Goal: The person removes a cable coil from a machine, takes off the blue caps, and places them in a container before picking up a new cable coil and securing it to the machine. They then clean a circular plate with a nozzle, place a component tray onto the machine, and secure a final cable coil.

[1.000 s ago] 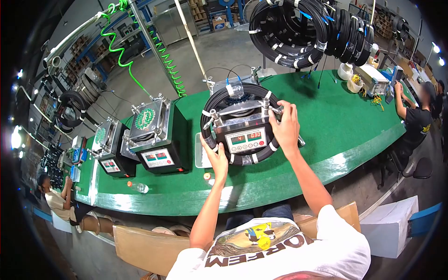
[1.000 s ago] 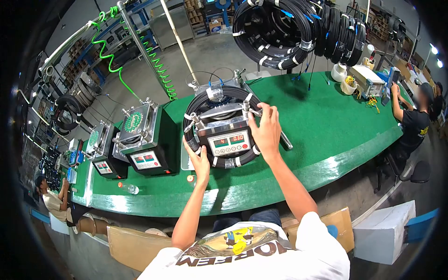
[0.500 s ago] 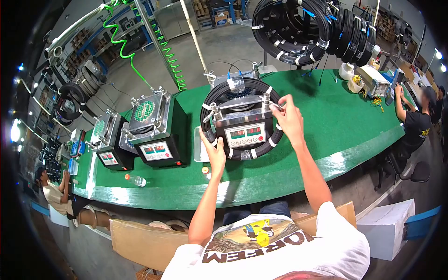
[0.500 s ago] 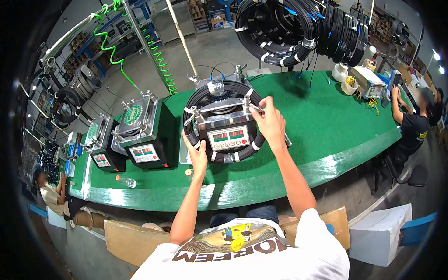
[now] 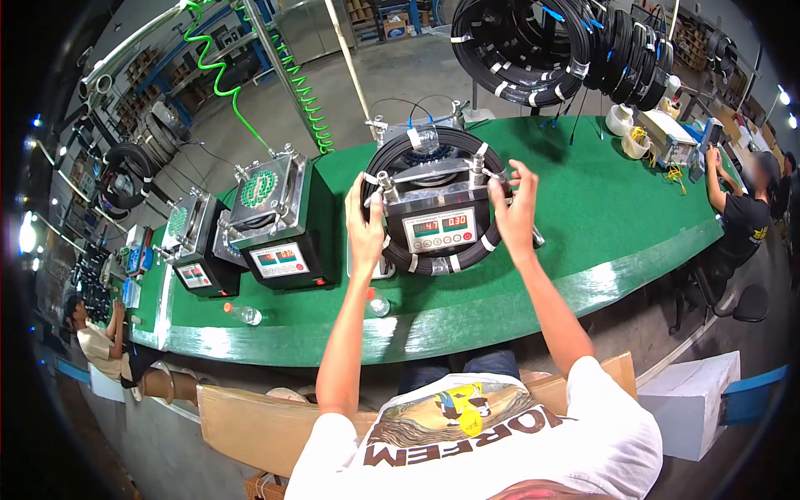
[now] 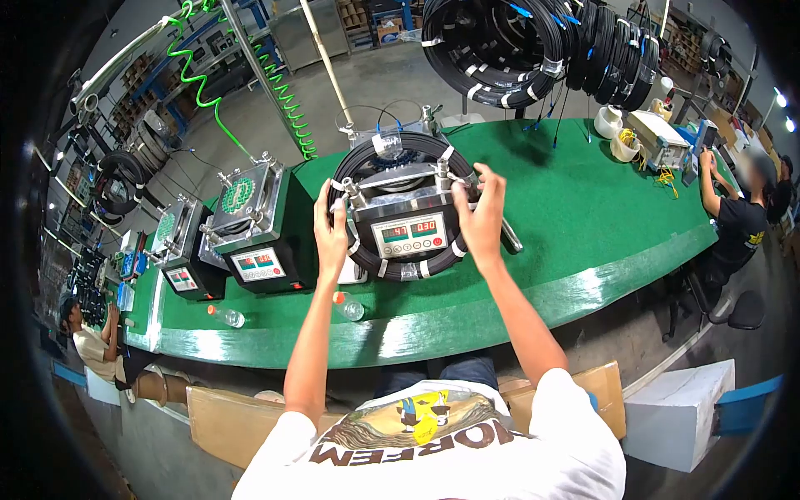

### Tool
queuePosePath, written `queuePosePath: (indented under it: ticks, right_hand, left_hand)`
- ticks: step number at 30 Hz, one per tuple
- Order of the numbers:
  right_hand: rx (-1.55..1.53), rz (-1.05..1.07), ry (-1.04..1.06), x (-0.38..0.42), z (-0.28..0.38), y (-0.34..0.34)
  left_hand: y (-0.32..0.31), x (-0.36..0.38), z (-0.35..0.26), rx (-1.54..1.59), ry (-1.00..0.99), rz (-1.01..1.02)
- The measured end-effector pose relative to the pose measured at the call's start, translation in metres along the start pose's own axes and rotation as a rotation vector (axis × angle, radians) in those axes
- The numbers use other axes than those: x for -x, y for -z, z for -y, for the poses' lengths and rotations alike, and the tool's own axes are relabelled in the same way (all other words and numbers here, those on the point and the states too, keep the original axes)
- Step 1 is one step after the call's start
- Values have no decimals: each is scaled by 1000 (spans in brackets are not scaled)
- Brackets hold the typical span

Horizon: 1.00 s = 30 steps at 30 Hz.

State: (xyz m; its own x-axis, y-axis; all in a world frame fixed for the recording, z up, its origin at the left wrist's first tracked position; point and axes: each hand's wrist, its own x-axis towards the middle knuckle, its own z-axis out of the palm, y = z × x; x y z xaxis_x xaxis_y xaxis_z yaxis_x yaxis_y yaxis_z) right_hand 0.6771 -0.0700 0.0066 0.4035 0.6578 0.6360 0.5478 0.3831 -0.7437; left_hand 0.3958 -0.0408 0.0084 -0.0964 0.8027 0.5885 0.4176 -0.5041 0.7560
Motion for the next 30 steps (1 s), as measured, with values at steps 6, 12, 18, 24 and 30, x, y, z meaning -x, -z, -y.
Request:
queuePosePath:
  ticks: [6, 12, 18, 24, 30]
  right_hand:
    - [579, 346, 165, 63, 11, 0]
    - [578, 329, 120, 68, 8, -13]
    - [613, 289, 24, 68, 23, -23]
    - [630, 234, 119, 63, 24, -17]
    - [519, 94, 170, 19, 19, 4]
  left_hand:
    - [-14, -22, -9, 152, 62, 16]
    - [-16, -21, -8, 141, 26, -28]
    - [-19, -21, -8, 160, 58, -51]
    - [-7, -22, -4, 79, -34, 32]
    - [9, -19, -7, -463, -297, -26]
